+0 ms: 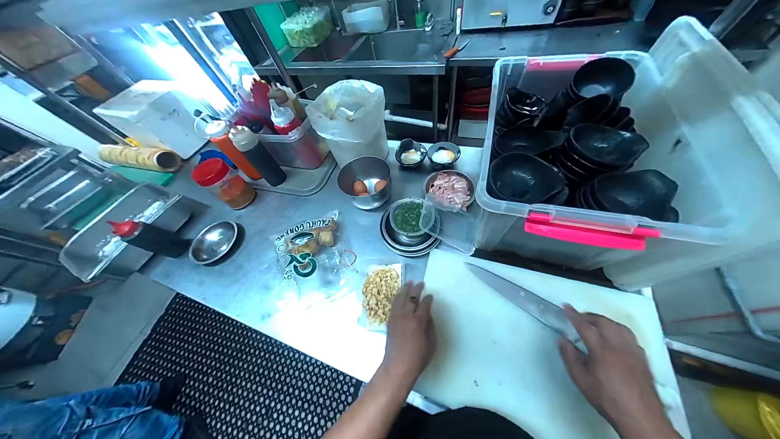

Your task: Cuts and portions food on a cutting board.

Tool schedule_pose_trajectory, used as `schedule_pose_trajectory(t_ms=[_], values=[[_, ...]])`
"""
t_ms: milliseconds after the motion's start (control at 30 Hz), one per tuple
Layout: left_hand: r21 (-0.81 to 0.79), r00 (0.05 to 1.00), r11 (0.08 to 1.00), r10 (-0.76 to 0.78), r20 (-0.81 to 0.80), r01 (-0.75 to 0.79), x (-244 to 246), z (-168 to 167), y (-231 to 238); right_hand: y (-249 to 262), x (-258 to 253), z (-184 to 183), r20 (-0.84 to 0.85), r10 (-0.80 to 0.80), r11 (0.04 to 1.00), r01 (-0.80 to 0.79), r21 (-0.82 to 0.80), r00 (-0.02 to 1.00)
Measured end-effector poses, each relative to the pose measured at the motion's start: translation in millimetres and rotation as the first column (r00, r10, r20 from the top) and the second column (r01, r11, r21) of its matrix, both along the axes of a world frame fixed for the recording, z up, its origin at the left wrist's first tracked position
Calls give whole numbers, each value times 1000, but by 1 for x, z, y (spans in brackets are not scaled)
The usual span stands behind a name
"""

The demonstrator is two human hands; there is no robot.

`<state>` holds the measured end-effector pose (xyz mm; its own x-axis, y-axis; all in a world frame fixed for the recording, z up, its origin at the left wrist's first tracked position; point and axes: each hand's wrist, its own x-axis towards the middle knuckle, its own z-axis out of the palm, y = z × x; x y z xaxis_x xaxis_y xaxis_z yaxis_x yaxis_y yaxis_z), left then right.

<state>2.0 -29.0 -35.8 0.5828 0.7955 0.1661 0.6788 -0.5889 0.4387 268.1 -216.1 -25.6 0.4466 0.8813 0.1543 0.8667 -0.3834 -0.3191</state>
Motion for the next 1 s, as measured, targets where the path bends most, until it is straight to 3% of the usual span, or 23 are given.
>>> schedule_pose_trajectory(t_ms=[67, 133, 200, 267, 400, 467, 533, 733, 800, 867, 933, 1000], values=[[35, 993, 993, 114, -42, -112, -21, 2, 19, 46, -20, 12, -44, 61, 998, -61, 18, 997], [-41, 965, 986, 148, -214, -161, -35, 4, 43, 99, -39, 21, -71, 104, 993, -107, -47, 992], [-213, 913, 965, 57, -405, -155, -39, 11, 63, 153, -57, 20, -42, 110, 987, -114, -118, 993], [-304, 898, 946, -34, -439, -113, -43, 17, 73, 199, -72, 14, 0, 96, 977, -94, -194, 995], [-273, 984, 962, -45, -175, -5, -67, 29, 83, 254, -84, -3, 42, 45, 967, -33, -251, 998], [-370, 994, 928, -83, -76, 49, -81, 41, 90, 262, -84, -12, 51, 16, 973, -4, -230, 999], [-469, 988, 874, -156, -19, 129, -94, 53, 102, 262, -82, -16, 89, -13, 990, 25, -138, 996], [-312, 967, 939, -70, 243, 146, -123, 35, 140, 243, -95, 16, 107, -164, 956, 131, 263, 981], [-416, 969, 900, -26, 247, 131, -131, 32, 153, 229, -109, 37, 2, -141, 902, 128, 413, 990], [-543, 952, 831, 61, 299, 117, -137, 29, 159, 212, -133, 61, -238, -44, 863, 157, 480, 970], [-651, 897, 746, 182, 402, 141, -141, 24, 158, 200, -156, 72, -549, 45, 879, 228, 419, 834], [-717, 828, 672, 285, 483, 186, -142, 23, 152, 198, -173, 63, -778, 57, 937, 236, 258, 625]])
